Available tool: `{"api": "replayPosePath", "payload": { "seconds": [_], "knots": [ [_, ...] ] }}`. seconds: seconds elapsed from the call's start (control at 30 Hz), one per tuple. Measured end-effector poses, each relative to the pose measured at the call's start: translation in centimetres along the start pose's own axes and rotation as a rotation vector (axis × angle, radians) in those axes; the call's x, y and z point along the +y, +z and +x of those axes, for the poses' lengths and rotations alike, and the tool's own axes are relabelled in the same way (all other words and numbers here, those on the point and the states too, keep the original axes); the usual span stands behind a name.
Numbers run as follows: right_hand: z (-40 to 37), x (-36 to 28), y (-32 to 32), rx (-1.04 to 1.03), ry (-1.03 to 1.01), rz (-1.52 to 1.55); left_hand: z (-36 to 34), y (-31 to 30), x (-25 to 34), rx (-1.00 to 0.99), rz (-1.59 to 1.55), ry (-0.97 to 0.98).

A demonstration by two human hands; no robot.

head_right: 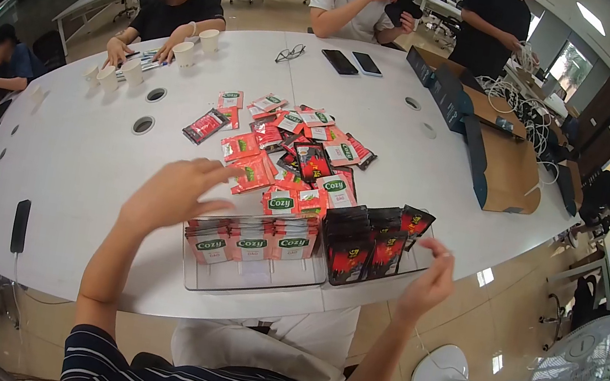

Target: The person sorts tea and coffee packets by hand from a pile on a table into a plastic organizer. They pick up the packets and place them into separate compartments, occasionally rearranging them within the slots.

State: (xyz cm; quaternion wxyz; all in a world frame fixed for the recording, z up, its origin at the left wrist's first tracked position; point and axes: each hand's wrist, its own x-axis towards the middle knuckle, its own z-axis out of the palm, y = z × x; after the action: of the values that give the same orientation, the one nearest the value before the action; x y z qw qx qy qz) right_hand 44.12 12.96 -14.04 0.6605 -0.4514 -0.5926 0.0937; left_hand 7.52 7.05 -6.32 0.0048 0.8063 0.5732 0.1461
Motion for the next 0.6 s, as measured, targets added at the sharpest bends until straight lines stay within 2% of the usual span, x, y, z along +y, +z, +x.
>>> {"api": "replayPosePath", "payload": {
  "seconds": [0.03, 0.13, 0.23, 0.27, 0.33, 0.43, 0.53, 0.6],
  "knots": [
    [0.5, 1.3, -0.5, 0.094, 0.085, -0.012, 0.2, -0.1, -1.0, -0.021, -0.025, -0.037],
    [0.7, 5.9, -0.9, 0.158, 0.207, -0.013, 1.0, 1.0, -4.1, -0.133, -0.085, -0.190],
    [-0.9, 9.4, 0.2, 0.194, 0.401, 0.261, 1.8, 4.1, -7.5, -0.196, -0.136, -0.176],
    [-0.9, 9.7, -0.6, 0.030, 0.514, 0.275, 2.3, 5.6, -8.2, -0.150, -0.193, -0.139],
    [-0.5, 9.3, -0.5, -0.003, 0.501, 0.297, 2.6, 8.2, -9.4, -0.070, -0.304, -0.072],
    [-0.5, 9.1, -0.3, -0.046, 0.502, 0.319, 3.2, 11.2, -9.2, -0.055, -0.318, -0.025],
    [-0.8, 9.9, -0.7, -0.065, 0.485, 0.329, 3.0, 13.6, -8.8, 0.048, -0.133, 0.002],
    [-0.8, 10.2, -0.8, -0.055, 0.496, 0.333, 3.1, 14.0, -9.0, 0.044, -0.151, -0.015]
  ]
}}
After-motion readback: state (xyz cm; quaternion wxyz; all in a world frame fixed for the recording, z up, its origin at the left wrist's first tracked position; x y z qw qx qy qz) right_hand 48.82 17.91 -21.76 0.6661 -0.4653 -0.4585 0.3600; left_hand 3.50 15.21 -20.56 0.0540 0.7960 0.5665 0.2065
